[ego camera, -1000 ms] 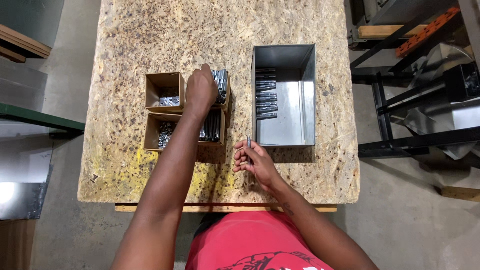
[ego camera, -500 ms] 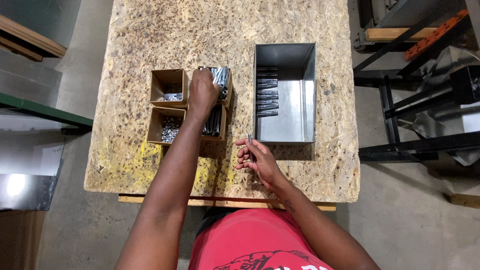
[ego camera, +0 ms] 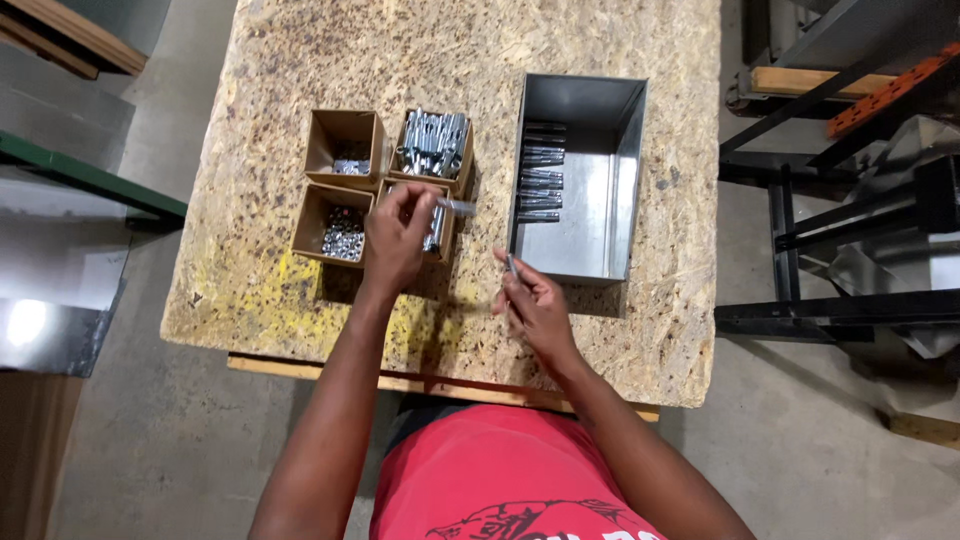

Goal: The person repeatedly picks a bolt from a cardboard box, then picks a nut from another box and threads it onto the bolt by hand. The assembled bolt-and-nut is placed into a metal bin. This cycle repeats throughout the clip.

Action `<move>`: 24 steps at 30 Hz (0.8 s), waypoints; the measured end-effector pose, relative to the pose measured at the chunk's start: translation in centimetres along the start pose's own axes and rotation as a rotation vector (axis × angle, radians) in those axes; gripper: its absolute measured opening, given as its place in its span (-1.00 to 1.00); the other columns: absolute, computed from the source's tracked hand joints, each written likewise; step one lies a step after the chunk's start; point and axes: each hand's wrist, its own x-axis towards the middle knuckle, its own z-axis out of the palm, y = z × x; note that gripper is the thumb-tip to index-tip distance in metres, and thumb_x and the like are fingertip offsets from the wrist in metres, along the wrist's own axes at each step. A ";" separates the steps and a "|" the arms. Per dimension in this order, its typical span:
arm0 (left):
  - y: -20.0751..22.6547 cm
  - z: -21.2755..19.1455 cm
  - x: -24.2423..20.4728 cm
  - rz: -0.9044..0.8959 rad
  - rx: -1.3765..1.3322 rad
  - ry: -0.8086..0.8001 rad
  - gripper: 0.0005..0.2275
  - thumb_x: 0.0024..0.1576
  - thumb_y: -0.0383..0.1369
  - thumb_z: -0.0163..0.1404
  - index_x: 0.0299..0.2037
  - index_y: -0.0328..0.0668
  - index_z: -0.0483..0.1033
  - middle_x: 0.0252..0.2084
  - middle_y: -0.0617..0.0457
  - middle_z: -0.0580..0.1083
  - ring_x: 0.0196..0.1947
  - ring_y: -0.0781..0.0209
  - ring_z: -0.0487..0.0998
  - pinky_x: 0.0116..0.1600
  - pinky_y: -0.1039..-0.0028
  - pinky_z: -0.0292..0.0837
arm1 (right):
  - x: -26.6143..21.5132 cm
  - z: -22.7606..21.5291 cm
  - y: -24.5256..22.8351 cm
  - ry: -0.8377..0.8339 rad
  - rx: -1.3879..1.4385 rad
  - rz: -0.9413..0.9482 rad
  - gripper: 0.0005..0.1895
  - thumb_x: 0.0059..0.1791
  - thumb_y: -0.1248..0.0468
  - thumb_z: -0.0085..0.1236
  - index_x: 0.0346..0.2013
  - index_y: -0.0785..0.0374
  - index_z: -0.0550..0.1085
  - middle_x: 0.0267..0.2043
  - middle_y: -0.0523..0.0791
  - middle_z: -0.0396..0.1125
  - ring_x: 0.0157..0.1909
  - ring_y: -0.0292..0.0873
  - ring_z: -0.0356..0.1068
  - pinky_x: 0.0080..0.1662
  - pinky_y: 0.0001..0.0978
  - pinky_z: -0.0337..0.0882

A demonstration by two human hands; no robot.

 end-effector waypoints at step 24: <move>4.2 -2.1 -8.4 -0.058 -0.131 -0.327 -0.80 0.31 -0.36 0.38 0.10 -0.14 0.85 -0.21 -0.10 0.73 -0.18 0.22 0.70 0.00 0.37 0.67 | 0.6 4.0 5.3 0.015 0.332 0.219 -0.75 0.25 0.22 0.20 0.18 0.26 0.50 -0.11 -0.10 0.52 -0.24 -0.33 0.33 -0.34 -0.58 0.31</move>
